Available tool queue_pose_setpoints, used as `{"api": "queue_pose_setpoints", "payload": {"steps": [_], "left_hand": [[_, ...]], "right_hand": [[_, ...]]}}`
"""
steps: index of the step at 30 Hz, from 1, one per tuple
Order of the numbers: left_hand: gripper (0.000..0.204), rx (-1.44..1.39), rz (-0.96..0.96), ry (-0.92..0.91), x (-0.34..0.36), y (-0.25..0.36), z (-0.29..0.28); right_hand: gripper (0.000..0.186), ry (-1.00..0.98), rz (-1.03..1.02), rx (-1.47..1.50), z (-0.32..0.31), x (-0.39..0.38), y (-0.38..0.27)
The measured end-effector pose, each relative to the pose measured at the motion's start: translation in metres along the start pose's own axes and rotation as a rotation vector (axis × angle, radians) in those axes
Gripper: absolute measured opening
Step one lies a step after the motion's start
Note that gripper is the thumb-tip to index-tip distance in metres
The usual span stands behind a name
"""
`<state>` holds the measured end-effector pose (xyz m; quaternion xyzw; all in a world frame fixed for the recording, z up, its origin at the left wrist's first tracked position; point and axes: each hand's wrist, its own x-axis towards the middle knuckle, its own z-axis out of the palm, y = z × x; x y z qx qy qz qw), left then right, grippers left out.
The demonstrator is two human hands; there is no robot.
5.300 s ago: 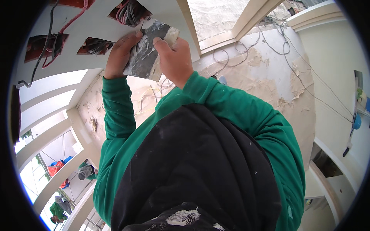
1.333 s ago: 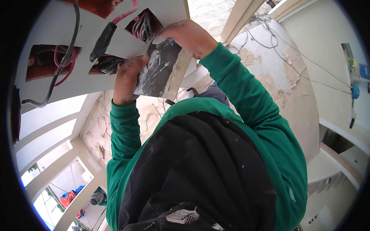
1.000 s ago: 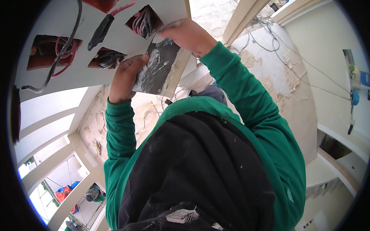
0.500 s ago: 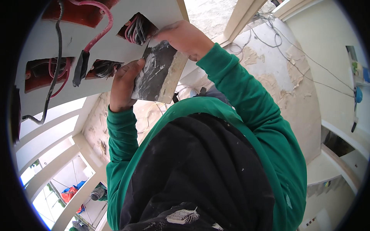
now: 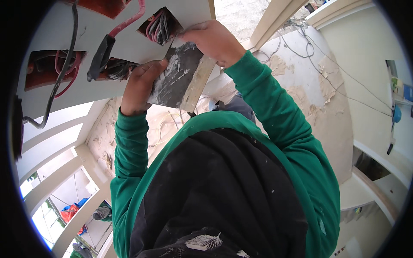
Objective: The person applies plaster to a ceiling around exposed electrical wires and junction boxes using a trowel and a smaller scraper. They repeatedly smooth the surface and scrape off excess material from the tools while working on the ceiling area.
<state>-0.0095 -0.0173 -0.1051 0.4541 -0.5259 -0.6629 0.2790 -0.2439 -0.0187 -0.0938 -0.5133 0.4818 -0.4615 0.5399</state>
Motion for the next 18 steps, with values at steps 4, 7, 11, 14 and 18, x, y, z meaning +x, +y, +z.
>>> {"api": "queue_pose_setpoints", "payload": {"steps": [4, 7, 11, 14, 18], "left_hand": [[0.034, -0.044, -0.053, 0.019, 0.001, 0.011, 0.013], [0.035, -0.033, -0.046, -0.001, 0.0, 0.007, 0.009], [0.036, -0.144, -0.049, -0.022, 0.004, 0.007, 0.008], [0.035, -0.145, -0.052, 0.018, -0.001, 0.012, 0.017], [0.034, -0.2, -0.043, 0.033, 0.002, 0.006, 0.017]], "right_hand": [[0.026, 0.042, 0.002, 0.063, -0.004, 0.002, 0.008], [0.025, 0.052, -0.017, 0.039, 0.001, -0.002, 0.008], [0.024, 0.047, -0.075, -0.079, -0.001, -0.001, 0.005], [0.024, 0.069, -0.114, -0.024, 0.0, -0.004, 0.011], [0.026, 0.084, -0.138, -0.068, 0.003, -0.006, 0.007]]}}
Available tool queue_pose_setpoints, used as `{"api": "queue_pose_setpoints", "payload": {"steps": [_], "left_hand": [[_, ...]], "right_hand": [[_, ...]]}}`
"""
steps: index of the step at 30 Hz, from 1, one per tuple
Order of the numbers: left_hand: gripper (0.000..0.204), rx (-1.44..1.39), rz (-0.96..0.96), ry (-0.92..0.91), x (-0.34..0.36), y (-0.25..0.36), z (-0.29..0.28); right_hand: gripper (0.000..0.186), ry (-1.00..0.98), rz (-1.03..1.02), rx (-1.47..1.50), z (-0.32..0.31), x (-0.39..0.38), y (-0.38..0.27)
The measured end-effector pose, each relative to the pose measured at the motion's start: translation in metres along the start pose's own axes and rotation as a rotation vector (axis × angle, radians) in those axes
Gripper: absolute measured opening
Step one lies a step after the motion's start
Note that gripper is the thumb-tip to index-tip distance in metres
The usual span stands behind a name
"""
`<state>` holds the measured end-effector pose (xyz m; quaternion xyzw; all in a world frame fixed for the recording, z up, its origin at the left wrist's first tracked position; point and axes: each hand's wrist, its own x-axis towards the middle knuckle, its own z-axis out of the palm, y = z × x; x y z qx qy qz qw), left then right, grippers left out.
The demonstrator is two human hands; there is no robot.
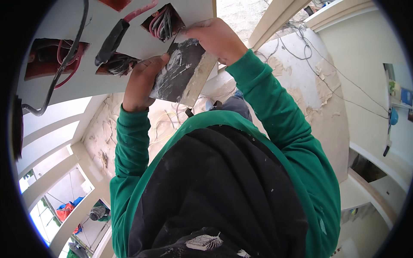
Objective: The person applies plaster to a ceiling around exposed electrical wires and junction boxes using a trowel and a smaller scraper. They repeatedly smooth the surface and scrape off excess material from the tools while working on the ceiling area.
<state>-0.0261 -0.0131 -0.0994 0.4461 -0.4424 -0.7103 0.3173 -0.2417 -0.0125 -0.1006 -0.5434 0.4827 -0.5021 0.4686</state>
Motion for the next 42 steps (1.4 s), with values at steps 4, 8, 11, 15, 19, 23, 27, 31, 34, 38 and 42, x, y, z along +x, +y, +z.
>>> {"api": "queue_pose_setpoints", "payload": {"steps": [4, 8, 11, 15, 19, 23, 27, 31, 34, 38, 42], "left_hand": [[0.031, 0.11, 0.183, -0.084, 0.003, 0.006, -0.001], [0.031, 0.146, -0.047, -0.065, -0.01, 0.0, -0.004], [0.036, 0.288, -0.014, -0.007, -0.015, -0.001, -0.006], [0.036, 0.338, 0.041, -0.033, -0.015, 0.003, -0.009], [0.035, 0.262, 0.042, -0.005, -0.01, 0.007, -0.007], [0.034, 0.144, 0.055, -0.022, -0.005, 0.003, -0.013], [0.033, 0.017, 0.077, -0.008, -0.003, 0.009, -0.003], [0.033, 0.077, 0.036, -0.001, -0.008, 0.013, 0.004], [0.032, -0.089, -0.069, 0.002, -0.011, 0.006, 0.001], [0.03, 0.048, 0.027, 0.003, -0.008, 0.012, 0.001], [0.027, 0.002, -0.041, 0.01, -0.011, 0.017, 0.003]], "right_hand": [[0.029, -0.074, 0.32, 0.202, -0.012, 0.017, -0.003], [0.032, -0.154, 0.367, 0.116, -0.008, 0.0, -0.004], [0.032, -0.194, 0.346, 0.167, -0.006, -0.006, 0.006], [0.033, -0.087, 0.327, 0.225, -0.005, -0.014, 0.006], [0.032, -0.024, 0.322, 0.293, 0.001, -0.009, 0.011], [0.03, -0.047, 0.327, 0.347, -0.002, -0.006, 0.016], [0.028, -0.033, 0.428, 0.563, -0.004, 0.0, 0.009], [0.028, 0.0, 0.458, 0.433, -0.005, -0.003, -0.001], [0.031, 0.043, 0.411, 0.308, 0.004, -0.012, -0.009], [0.03, 0.008, 0.484, 0.527, 0.0, -0.008, -0.005], [0.029, 0.03, 0.45, 0.541, 0.004, -0.009, 0.006]]}}
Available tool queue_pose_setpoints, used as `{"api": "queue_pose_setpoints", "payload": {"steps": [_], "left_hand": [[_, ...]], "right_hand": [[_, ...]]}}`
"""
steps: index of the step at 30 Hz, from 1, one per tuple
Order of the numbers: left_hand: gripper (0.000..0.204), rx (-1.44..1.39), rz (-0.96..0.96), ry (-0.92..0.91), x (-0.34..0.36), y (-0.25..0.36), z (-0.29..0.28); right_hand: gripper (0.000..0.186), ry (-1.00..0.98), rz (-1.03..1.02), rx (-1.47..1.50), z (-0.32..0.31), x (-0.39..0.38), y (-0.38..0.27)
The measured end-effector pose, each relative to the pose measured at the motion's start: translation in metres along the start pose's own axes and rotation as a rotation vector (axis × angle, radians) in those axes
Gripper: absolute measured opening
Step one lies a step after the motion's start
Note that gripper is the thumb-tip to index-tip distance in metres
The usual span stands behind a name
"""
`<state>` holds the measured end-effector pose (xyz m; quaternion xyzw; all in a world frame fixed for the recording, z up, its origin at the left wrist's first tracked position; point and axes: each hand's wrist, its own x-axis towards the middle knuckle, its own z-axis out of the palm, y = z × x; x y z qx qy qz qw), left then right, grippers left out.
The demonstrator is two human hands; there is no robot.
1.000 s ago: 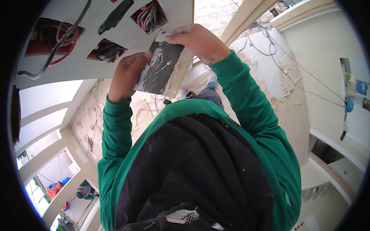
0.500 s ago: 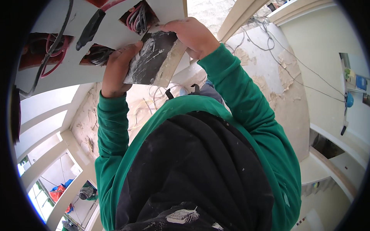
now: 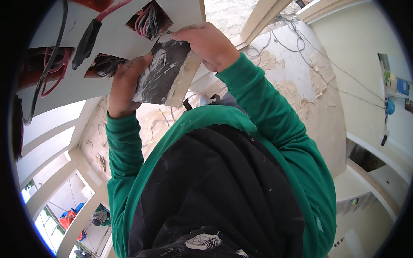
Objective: The person applies plaster to a ceiling around exposed electrical wires and junction boxes using a trowel and a smaller scraper. They repeatedly smooth the surface and scrape off excess material from the tools while working on the ceiling area.
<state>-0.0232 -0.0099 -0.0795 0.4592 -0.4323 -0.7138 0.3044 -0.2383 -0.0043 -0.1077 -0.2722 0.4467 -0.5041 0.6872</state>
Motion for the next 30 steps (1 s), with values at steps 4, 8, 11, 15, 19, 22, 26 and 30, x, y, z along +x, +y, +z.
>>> {"api": "queue_pose_setpoints", "payload": {"steps": [4, 8, 11, 15, 19, 22, 26, 30], "left_hand": [[0.026, -0.092, 0.004, -0.021, 0.006, -0.003, -0.001], [0.028, -0.084, -0.016, -0.038, 0.011, -0.004, 0.001], [0.028, -0.071, -0.01, 0.01, 0.003, -0.005, 0.006], [0.028, 0.173, 0.206, -0.05, 0.002, -0.006, 0.001], [0.028, 0.532, 0.588, -0.039, 0.007, -0.013, -0.008], [0.03, 0.996, 0.955, -0.032, 0.013, -0.01, -0.015], [0.031, 0.008, 0.082, 0.021, -0.002, -0.004, 0.007], [0.031, 0.142, 0.177, -0.005, -0.001, -0.012, 0.002]], "right_hand": [[0.027, 0.057, -0.006, -0.146, 0.004, -0.006, -0.009], [0.027, 0.014, 0.019, -0.016, -0.001, -0.003, -0.014], [0.026, -0.006, -0.039, -0.045, -0.003, 0.0, 0.002], [0.026, -0.002, 0.039, 0.02, -0.007, 0.002, -0.003], [0.024, 0.06, -0.031, -0.135, -0.004, 0.002, 0.002], [0.025, 0.037, -0.108, -0.162, -0.002, 0.004, -0.004], [0.027, 0.002, -0.056, -0.058, -0.003, 0.0, -0.005], [0.03, -0.009, -0.071, -0.119, -0.005, -0.003, 0.0]]}}
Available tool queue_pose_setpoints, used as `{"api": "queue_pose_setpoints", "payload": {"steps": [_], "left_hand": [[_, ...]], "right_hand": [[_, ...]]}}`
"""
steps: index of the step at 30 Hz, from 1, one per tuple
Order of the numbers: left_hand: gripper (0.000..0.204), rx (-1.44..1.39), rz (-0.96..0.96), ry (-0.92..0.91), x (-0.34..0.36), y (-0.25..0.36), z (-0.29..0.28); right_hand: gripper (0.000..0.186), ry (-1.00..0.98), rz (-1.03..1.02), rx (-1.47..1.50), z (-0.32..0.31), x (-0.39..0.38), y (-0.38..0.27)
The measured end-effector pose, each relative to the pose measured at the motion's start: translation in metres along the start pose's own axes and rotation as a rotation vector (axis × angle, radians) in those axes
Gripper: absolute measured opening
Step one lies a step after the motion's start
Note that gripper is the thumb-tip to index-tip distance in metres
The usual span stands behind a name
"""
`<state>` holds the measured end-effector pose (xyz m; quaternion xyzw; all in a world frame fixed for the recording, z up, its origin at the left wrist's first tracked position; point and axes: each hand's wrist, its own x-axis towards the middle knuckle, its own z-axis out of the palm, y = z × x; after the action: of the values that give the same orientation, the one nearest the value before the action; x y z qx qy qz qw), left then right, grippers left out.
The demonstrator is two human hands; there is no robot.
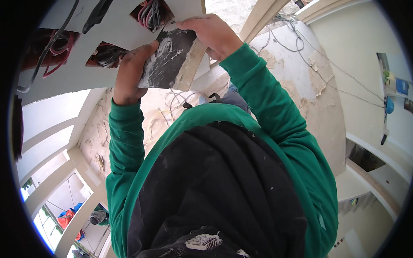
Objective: The person applies plaster to a ceiling around exposed electrical wires and junction boxes using a trowel and a smaller scraper. They repeatedly smooth the surface and scrape off excess material from the tools while working on the ceiling area.
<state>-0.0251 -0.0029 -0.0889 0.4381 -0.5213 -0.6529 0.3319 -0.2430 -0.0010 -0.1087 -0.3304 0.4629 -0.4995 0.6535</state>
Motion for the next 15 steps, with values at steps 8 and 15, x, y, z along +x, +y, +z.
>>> {"api": "queue_pose_setpoints", "payload": {"steps": [8, 15], "left_hand": [[0.018, -0.155, -0.08, 0.045, -0.021, -0.038, 0.014], [0.04, 0.408, 0.371, 0.368, -0.005, -0.041, 0.083]], "right_hand": [[0.031, -0.018, 0.007, 0.057, -0.101, -0.04, 0.024], [0.027, -0.04, -0.11, -0.219, -0.179, -0.045, 0.024]]}}
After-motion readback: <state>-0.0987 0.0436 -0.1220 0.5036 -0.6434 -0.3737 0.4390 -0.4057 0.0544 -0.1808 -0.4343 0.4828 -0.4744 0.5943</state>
